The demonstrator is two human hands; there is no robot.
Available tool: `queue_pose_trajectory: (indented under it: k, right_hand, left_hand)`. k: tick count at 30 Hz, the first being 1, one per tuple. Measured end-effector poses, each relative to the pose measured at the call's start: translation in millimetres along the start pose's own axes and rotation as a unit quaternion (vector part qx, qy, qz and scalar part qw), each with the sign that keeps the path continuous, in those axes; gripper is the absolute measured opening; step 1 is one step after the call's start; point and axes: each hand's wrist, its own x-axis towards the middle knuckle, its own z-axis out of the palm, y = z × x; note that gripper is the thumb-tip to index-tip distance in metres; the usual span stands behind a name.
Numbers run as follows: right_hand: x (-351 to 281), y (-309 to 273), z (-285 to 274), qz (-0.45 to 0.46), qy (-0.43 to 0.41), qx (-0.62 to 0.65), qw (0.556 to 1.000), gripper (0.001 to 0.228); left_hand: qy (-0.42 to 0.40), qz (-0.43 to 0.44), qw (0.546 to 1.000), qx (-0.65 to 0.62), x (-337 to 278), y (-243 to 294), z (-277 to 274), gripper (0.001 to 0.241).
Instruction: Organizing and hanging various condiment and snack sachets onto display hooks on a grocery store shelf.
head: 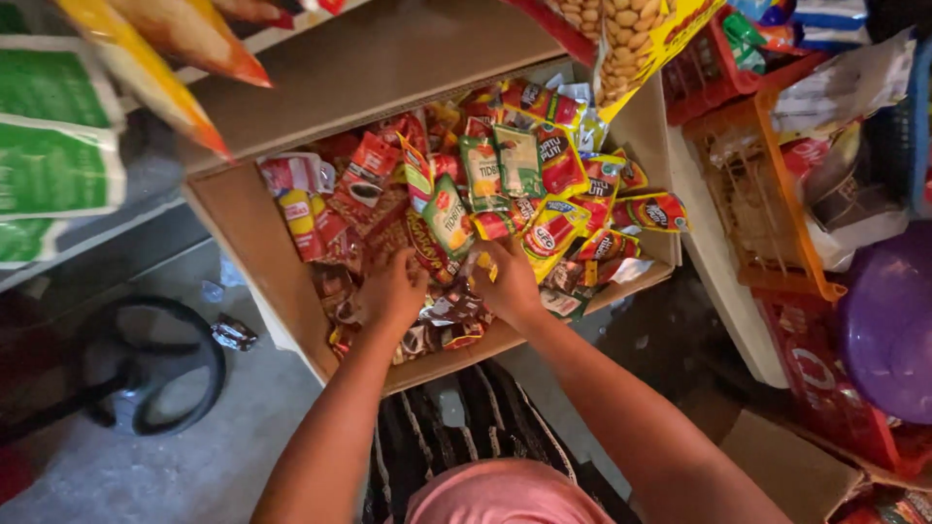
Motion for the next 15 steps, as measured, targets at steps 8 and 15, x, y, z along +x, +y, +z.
queue_pose_trajectory:
  k: [8,15]
  right_hand:
    - [-0.8,50.8,22.5,-0.031,-0.105,-0.034,0.993,0.073]
    - [3.4,85.0,34.8,0.075,-0.109,0.139,0.981,0.061]
  left_hand:
    - [0.108,-0.004,0.994,-0.015,34.3,31.1,81.3,0.063]
    - [0.194,-0.011,0.978,-0.079,34.8,87.1,88.1,0.027]
